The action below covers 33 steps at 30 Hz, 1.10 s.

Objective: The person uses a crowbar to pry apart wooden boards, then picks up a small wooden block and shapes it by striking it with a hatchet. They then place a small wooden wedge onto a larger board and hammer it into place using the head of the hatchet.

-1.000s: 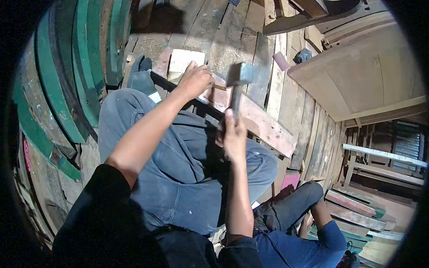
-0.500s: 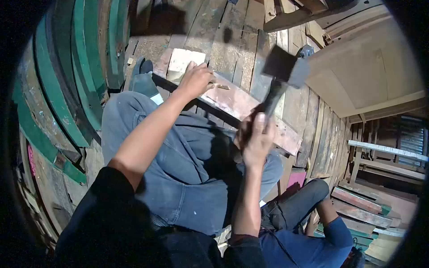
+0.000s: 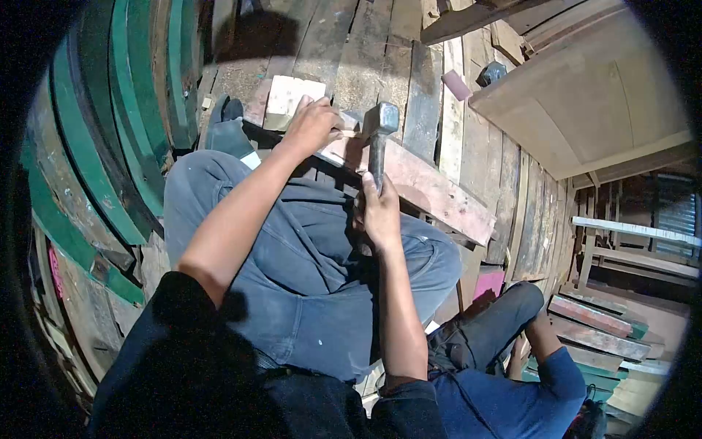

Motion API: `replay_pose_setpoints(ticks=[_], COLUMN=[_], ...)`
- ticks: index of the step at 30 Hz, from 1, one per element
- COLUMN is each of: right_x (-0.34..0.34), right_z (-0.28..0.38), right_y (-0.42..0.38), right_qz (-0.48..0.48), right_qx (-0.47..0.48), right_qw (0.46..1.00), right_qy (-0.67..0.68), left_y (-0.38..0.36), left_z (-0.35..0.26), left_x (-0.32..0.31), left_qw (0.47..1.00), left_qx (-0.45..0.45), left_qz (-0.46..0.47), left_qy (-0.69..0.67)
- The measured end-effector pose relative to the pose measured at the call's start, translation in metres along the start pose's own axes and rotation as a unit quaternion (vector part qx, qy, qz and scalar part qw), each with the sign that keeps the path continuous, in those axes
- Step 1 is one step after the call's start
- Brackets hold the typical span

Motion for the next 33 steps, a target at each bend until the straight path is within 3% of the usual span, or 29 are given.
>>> replay_pose_setpoints(ticks=[2, 10, 14, 18, 21, 22, 24, 26, 29, 30, 33], right_x=[0.001, 0.005, 0.025, 0.027, 0.020, 0.013, -0.003, -0.019, -0.030, -0.027, -0.028], right_z=[0.011, 0.034, 0.092, 0.145, 0.132, 0.111, 0.073, 0.019, -0.004, -0.008, -0.002], right_y=[-0.006, -0.020, -0.044, -0.061, -0.052, -0.047, -0.031, -0.015, -0.006, -0.006, -0.007], right_qz=[0.004, -0.097, -0.114, -0.101, -0.065, -0.127, -0.060, -0.001, 0.007, 0.029, -0.002], right_qx=[-0.021, 0.072, 0.232, 0.335, 0.316, 0.238, 0.186, 0.033, 0.069, 0.050, 0.075], right_qw=[0.999, 0.992, 0.962, 0.929, 0.940, 0.960, 0.979, 0.999, 0.996, 0.998, 0.997], right_qy=[0.026, 0.033, 0.088, 0.119, 0.113, 0.073, 0.060, -0.007, -0.050, -0.007, 0.005], left_y=[-0.001, 0.000, 0.000, 0.001, 0.009, 0.012, 0.018, 0.022, 0.024, 0.026, 0.024], left_z=[0.000, 0.004, 0.011, 0.006, 0.009, 0.011, 0.010, 0.018, 0.018, 0.018, 0.010], left_x=[-0.001, 0.001, 0.004, 0.023, 0.031, 0.035, 0.051, 0.061, 0.064, 0.063, 0.062], left_qw=[1.000, 1.000, 0.998, 1.000, 0.994, 0.987, 0.959, 0.934, 0.920, 0.915, 0.932], left_qx=[-0.004, -0.016, -0.031, 0.009, 0.011, 0.007, 0.011, -0.001, 0.004, 0.005, -0.037], left_qz=[0.000, -0.023, -0.048, -0.002, -0.109, -0.154, -0.273, -0.337, -0.361, -0.363, -0.323], left_qy=[0.005, 0.013, -0.012, 0.010, -0.026, -0.040, -0.074, -0.119, -0.152, -0.174, -0.162])
Point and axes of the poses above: each hand's wrist, its own y-axis towards the middle knuckle, its own x-axis out of the back of the hand, z = x × y, the point moved 1 cm from there along y, towards the middle knuckle, and after that the axes turned 11 degrees about -y, right-handed, at the moved point
